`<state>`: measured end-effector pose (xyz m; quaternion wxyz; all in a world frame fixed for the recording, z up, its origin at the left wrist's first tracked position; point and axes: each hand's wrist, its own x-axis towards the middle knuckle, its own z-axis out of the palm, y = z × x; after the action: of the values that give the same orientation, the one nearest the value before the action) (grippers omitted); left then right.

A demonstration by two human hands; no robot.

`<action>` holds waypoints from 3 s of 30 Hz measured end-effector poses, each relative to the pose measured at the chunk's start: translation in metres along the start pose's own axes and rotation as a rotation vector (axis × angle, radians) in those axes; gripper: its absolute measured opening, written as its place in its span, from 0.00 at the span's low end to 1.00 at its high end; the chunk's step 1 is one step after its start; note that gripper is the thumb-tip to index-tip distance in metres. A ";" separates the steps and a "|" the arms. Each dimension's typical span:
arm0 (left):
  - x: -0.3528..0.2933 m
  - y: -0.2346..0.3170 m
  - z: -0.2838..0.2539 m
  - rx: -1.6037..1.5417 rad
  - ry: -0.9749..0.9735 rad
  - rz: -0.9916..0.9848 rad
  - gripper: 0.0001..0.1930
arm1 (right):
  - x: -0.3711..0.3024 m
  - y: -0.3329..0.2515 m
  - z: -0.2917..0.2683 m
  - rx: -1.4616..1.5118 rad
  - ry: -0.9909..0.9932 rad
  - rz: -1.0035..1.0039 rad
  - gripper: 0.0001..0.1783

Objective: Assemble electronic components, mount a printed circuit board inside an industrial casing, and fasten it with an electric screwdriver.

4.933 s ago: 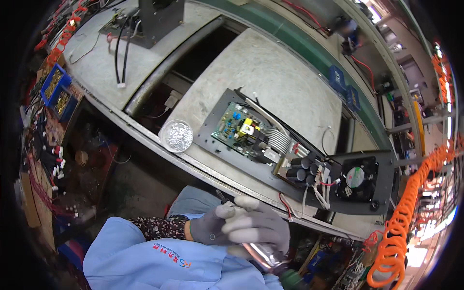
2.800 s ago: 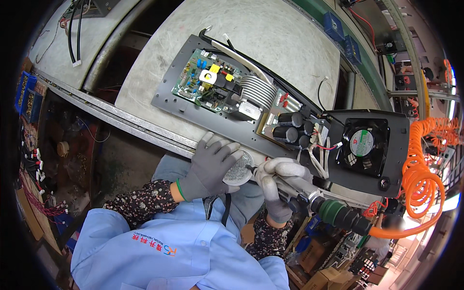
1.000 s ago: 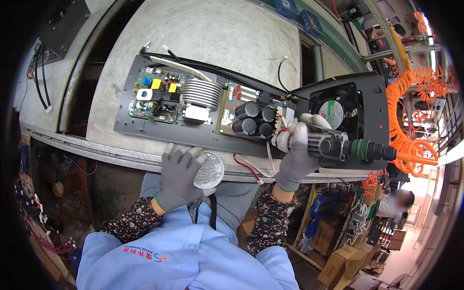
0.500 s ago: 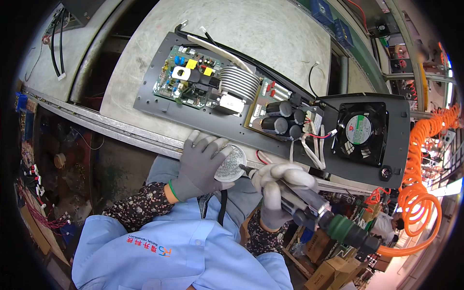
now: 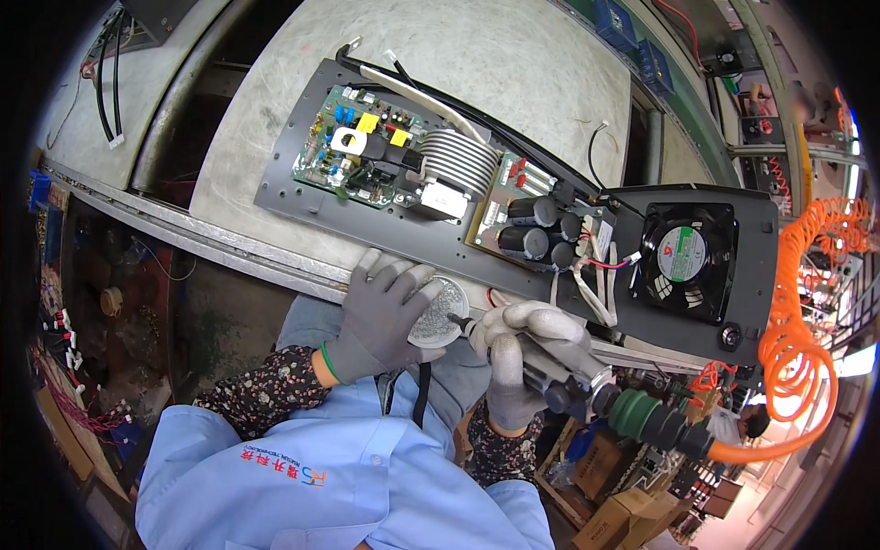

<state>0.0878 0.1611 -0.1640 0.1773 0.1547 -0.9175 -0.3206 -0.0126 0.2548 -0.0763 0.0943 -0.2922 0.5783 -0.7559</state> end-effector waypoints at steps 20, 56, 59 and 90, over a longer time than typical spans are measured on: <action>0.001 0.000 -0.002 -0.004 0.039 0.027 0.38 | 0.000 0.004 -0.009 -0.087 -0.243 -0.057 0.18; 0.003 0.003 -0.007 0.025 0.005 0.017 0.35 | 0.187 0.059 0.032 -0.007 0.003 -0.038 0.17; 0.003 0.003 -0.009 0.025 0.026 0.033 0.35 | 0.184 0.055 0.031 0.041 -0.010 0.038 0.19; 0.002 -0.001 -0.001 0.090 0.024 0.054 0.37 | 0.187 0.056 0.017 0.069 -0.005 0.047 0.19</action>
<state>0.0866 0.1593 -0.1638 0.1898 0.1414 -0.9327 -0.2721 -0.1659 0.1335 -0.0631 0.1232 -0.2770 0.5583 -0.7723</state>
